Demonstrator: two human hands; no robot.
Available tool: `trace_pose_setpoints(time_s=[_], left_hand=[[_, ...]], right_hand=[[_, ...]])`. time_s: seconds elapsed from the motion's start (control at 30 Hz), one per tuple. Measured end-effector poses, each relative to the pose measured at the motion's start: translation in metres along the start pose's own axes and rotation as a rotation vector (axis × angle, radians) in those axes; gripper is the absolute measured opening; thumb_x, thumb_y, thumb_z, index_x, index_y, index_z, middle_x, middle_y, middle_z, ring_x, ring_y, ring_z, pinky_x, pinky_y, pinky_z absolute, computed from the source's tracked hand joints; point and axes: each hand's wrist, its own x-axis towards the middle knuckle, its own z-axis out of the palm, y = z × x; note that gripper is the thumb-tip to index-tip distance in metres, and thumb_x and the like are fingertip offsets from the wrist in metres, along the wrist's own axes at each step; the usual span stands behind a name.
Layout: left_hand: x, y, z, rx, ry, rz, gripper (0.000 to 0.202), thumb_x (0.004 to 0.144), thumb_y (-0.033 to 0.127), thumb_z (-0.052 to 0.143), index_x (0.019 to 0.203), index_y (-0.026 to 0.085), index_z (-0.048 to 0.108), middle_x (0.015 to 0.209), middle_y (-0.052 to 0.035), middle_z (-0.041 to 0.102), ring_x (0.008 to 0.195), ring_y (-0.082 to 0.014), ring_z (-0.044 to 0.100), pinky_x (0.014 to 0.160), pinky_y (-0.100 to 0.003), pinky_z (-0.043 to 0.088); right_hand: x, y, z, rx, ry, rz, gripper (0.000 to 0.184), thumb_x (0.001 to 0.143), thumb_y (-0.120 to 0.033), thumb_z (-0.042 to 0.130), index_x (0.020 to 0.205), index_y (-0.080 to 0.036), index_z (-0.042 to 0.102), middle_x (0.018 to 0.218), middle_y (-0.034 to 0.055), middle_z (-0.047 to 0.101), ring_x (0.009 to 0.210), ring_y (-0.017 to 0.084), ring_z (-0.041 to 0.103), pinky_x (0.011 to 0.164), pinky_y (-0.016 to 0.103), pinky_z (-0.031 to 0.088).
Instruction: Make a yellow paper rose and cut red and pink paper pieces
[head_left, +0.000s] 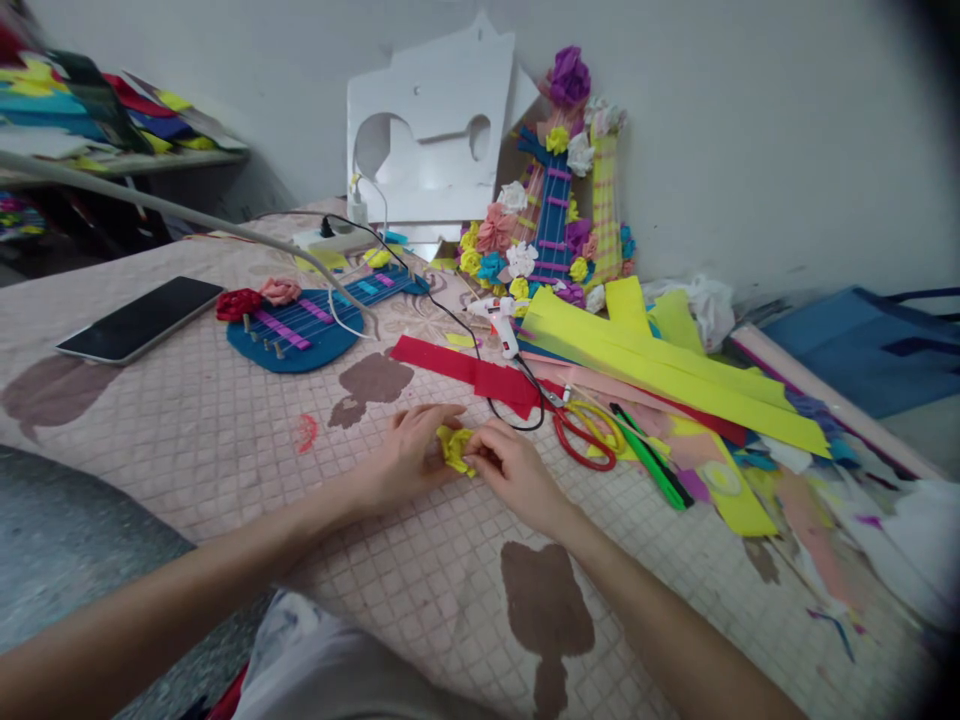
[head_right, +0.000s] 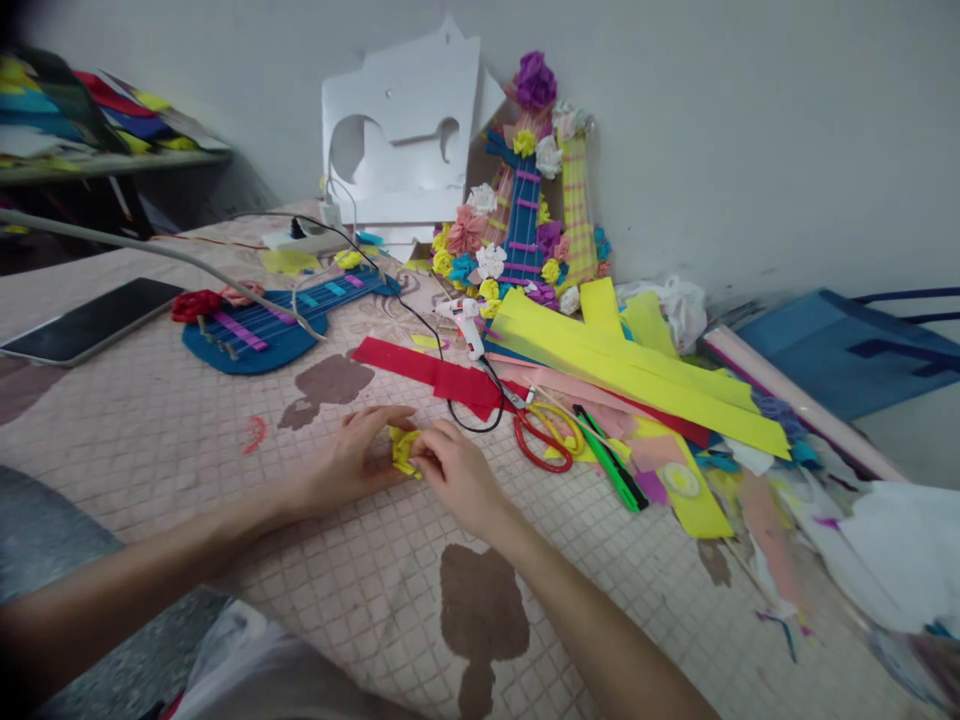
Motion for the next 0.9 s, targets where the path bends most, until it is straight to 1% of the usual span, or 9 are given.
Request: trace_pose_setpoints(time_s=[0.1, 0.23, 0.33, 0.4, 0.47, 0.53, 0.63, 0.8, 0.9], left_hand=[[0.000, 0.000, 0.000, -0.003, 0.008, -0.014, 0.059, 0.073, 0.030, 0.069, 0.122, 0.020, 0.039, 0.109, -0.0076, 0.062, 0.105, -0.0244, 0.055, 0.089, -0.041, 0.037], [0.001, 0.001, -0.002, -0.012, -0.029, -0.038, 0.060, 0.072, 0.026, 0.069, 0.124, 0.020, 0.039, 0.111, -0.0074, 0.062, 0.108, -0.0255, 0.054, 0.090, -0.043, 0.036], [0.001, 0.001, -0.002, -0.020, -0.027, -0.045, 0.060, 0.071, 0.027, 0.069, 0.123, 0.020, 0.039, 0.111, -0.0077, 0.063, 0.108, -0.0260, 0.054, 0.091, -0.044, 0.036], [0.001, 0.000, -0.001, -0.024, -0.007, -0.030, 0.061, 0.071, 0.028, 0.070, 0.123, 0.020, 0.039, 0.110, -0.0079, 0.063, 0.106, -0.0259, 0.055, 0.091, -0.044, 0.036], [0.001, -0.002, 0.000, -0.026, 0.006, -0.010, 0.061, 0.072, 0.030, 0.069, 0.124, 0.021, 0.038, 0.110, -0.0076, 0.063, 0.105, -0.0253, 0.056, 0.092, -0.044, 0.036], [0.000, -0.004, 0.001, -0.032, 0.010, -0.001, 0.062, 0.073, 0.033, 0.069, 0.125, 0.022, 0.037, 0.111, -0.0073, 0.063, 0.104, -0.0248, 0.056, 0.092, -0.043, 0.036], [-0.001, -0.005, 0.000, -0.057, 0.013, 0.007, 0.064, 0.074, 0.033, 0.068, 0.127, 0.022, 0.036, 0.111, -0.0077, 0.062, 0.104, -0.0246, 0.057, 0.091, -0.042, 0.037], [-0.005, -0.001, 0.002, -0.017, 0.036, 0.059, 0.063, 0.076, 0.027, 0.066, 0.129, 0.023, 0.033, 0.112, -0.0073, 0.061, 0.108, -0.0245, 0.054, 0.092, -0.042, 0.035], [-0.007, 0.003, 0.005, 0.039, 0.048, 0.105, 0.061, 0.077, 0.026, 0.065, 0.129, 0.022, 0.033, 0.114, -0.0072, 0.060, 0.113, -0.0245, 0.049, 0.095, -0.042, 0.032]], right_hand=[[-0.002, 0.000, -0.004, 0.093, 0.023, 0.011, 0.011, 0.084, -0.016, 0.053, 0.075, -0.020, 0.052, 0.078, -0.0003, 0.049, 0.074, 0.015, 0.050, 0.066, 0.028, 0.040], [-0.007, 0.007, -0.012, 0.459, 0.083, 0.162, 0.012, 0.087, -0.029, 0.053, 0.077, -0.021, 0.050, 0.070, -0.0028, 0.046, 0.059, 0.011, 0.045, 0.051, 0.023, 0.037], [-0.009, 0.011, -0.021, 0.747, 0.242, 0.236, 0.017, 0.085, -0.035, 0.056, 0.078, -0.022, 0.049, 0.076, -0.0017, 0.051, 0.051, 0.008, 0.041, 0.043, 0.020, 0.031], [-0.008, 0.013, -0.027, 0.850, 0.364, 0.243, 0.020, 0.083, -0.038, 0.060, 0.076, -0.022, 0.049, 0.084, -0.0005, 0.054, 0.053, 0.007, 0.043, 0.042, 0.019, 0.032], [-0.008, 0.015, -0.031, 0.889, 0.445, 0.244, 0.022, 0.081, -0.038, 0.062, 0.075, -0.022, 0.048, 0.077, -0.0022, 0.053, 0.052, 0.007, 0.043, 0.041, 0.019, 0.031], [-0.008, 0.016, -0.032, 0.875, 0.468, 0.264, 0.024, 0.083, -0.040, 0.060, 0.072, -0.022, 0.048, 0.063, -0.0047, 0.048, 0.047, 0.007, 0.040, 0.041, 0.019, 0.030], [-0.010, 0.015, -0.026, 0.706, 0.399, 0.310, 0.029, 0.088, -0.042, 0.051, 0.069, -0.020, 0.049, 0.056, -0.0053, 0.045, 0.044, 0.007, 0.037, 0.039, 0.019, 0.027], [-0.011, 0.003, -0.011, 0.207, 0.220, 0.161, 0.004, 0.082, -0.023, 0.059, 0.081, -0.020, 0.060, 0.075, 0.0001, 0.055, 0.067, 0.012, 0.052, 0.058, 0.023, 0.040], [-0.009, -0.004, -0.004, 0.034, 0.172, 0.071, 0.009, 0.080, -0.013, 0.057, 0.086, -0.020, 0.060, 0.082, 0.0010, 0.055, 0.070, 0.013, 0.053, 0.061, 0.024, 0.042]])
